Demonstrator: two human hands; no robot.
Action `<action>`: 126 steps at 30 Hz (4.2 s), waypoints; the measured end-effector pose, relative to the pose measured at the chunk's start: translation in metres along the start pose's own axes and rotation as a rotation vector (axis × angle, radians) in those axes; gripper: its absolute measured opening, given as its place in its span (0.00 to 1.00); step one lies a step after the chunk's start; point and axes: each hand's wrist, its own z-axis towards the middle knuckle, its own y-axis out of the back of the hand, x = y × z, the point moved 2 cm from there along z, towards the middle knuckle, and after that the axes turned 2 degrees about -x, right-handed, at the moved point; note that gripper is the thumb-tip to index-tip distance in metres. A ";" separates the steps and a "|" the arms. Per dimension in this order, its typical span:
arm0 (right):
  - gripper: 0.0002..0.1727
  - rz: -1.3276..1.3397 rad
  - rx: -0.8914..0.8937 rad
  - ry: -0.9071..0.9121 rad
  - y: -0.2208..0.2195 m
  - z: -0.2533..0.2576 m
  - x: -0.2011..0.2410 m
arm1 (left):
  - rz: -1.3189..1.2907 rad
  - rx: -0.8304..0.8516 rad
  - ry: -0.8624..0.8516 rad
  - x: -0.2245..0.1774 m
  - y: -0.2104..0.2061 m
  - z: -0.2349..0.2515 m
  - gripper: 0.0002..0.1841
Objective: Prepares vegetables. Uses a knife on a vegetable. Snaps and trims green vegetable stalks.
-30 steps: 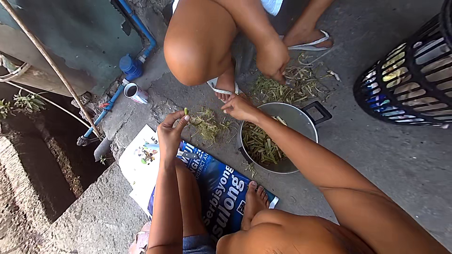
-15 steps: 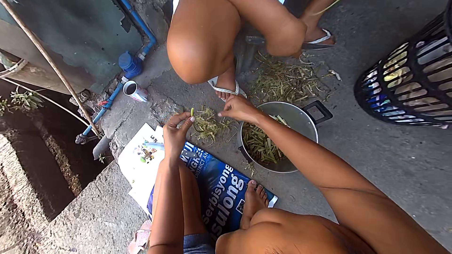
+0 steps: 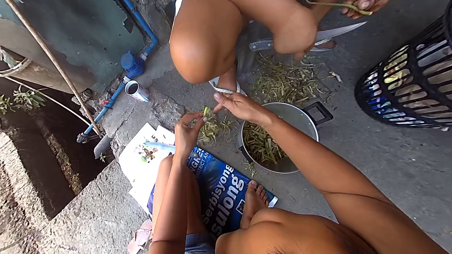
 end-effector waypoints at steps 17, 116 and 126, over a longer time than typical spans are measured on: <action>0.13 -0.253 -0.479 0.317 0.001 -0.010 0.017 | -0.085 0.024 0.097 0.006 -0.007 0.003 0.09; 0.03 0.000 -0.076 0.234 -0.021 -0.024 0.025 | 0.052 -0.137 -0.155 -0.009 -0.002 -0.020 0.06; 0.04 0.233 0.019 0.156 -0.038 -0.012 -0.009 | -0.460 -0.182 0.171 -0.009 0.010 -0.014 0.08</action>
